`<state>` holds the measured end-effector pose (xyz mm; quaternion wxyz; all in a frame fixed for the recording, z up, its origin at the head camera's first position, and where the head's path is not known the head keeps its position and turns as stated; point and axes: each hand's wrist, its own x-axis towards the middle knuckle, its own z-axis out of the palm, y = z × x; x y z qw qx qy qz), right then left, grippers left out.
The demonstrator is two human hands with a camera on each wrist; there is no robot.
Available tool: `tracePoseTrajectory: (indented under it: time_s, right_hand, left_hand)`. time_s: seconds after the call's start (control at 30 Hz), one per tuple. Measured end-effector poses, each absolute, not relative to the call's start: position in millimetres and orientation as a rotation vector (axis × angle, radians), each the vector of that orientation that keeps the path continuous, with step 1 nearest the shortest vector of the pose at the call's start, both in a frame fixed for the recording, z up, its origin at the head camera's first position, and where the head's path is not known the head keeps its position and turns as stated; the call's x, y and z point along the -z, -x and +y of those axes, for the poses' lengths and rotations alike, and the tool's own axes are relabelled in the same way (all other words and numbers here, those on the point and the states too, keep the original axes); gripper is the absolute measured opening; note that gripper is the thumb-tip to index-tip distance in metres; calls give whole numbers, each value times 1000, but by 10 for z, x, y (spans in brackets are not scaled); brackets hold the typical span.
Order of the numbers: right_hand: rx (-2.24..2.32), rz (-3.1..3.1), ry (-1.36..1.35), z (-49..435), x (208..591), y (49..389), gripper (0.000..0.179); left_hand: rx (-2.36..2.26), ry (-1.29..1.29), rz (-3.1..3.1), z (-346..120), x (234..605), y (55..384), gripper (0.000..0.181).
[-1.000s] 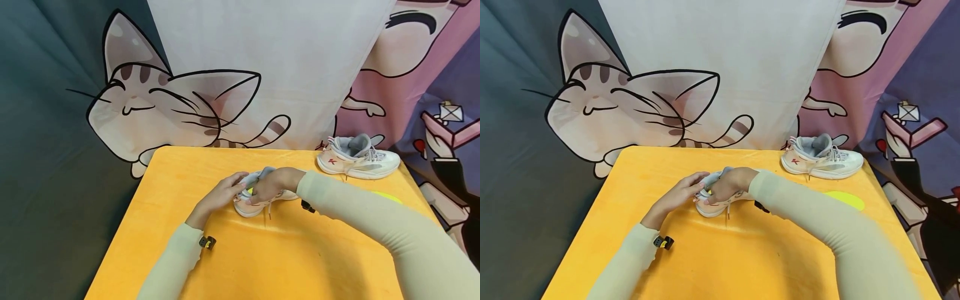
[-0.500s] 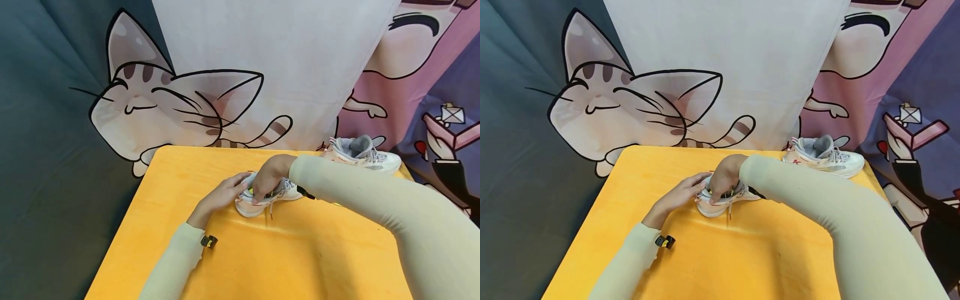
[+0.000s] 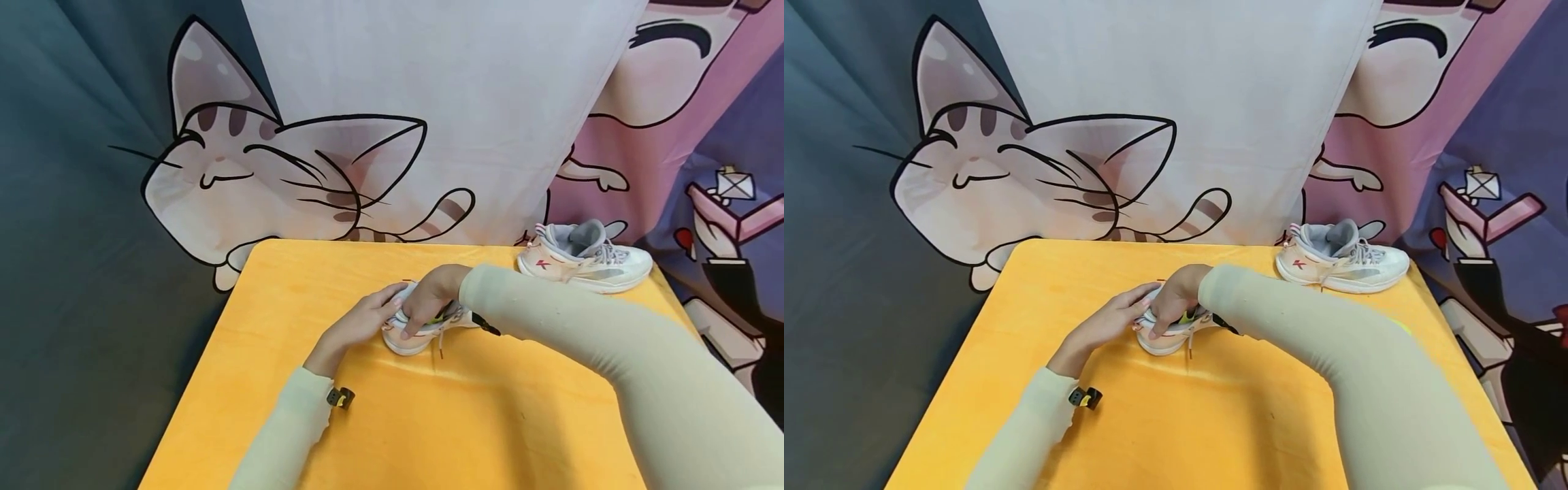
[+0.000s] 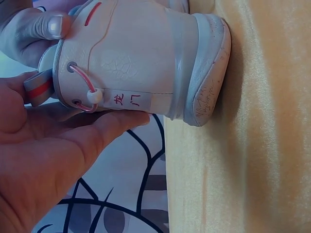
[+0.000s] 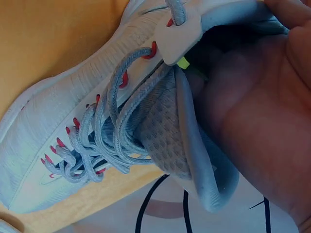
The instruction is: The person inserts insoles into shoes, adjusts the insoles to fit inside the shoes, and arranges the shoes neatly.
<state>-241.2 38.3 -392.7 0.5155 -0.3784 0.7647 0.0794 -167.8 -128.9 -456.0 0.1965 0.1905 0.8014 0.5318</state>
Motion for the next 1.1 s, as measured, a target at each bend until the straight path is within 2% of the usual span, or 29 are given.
tracePoseTrajectory:
  time_s: [0.33, 0.63, 0.83, 1.1]
  right_hand:
    - [-198, 1838, 882, 330, 3941, 2404, 78]
    - [-308, 1858, 901, 316, 3737, 2456, 78]
    - [-323, 1823, 848, 272, 3711, 2474, 87]
    - [-312, 1918, 596, 247, 3780, 2410, 111]
  left_hand:
    - [-1495, -530, 2238, -1320, 4598, 1674, 53]
    - [-1503, -486, 2247, -1313, 4599, 1677, 52]
    - [-1495, -469, 2252, -1321, 4570, 1673, 52]
    - [-1501, -474, 2240, -1300, 4574, 1663, 52]
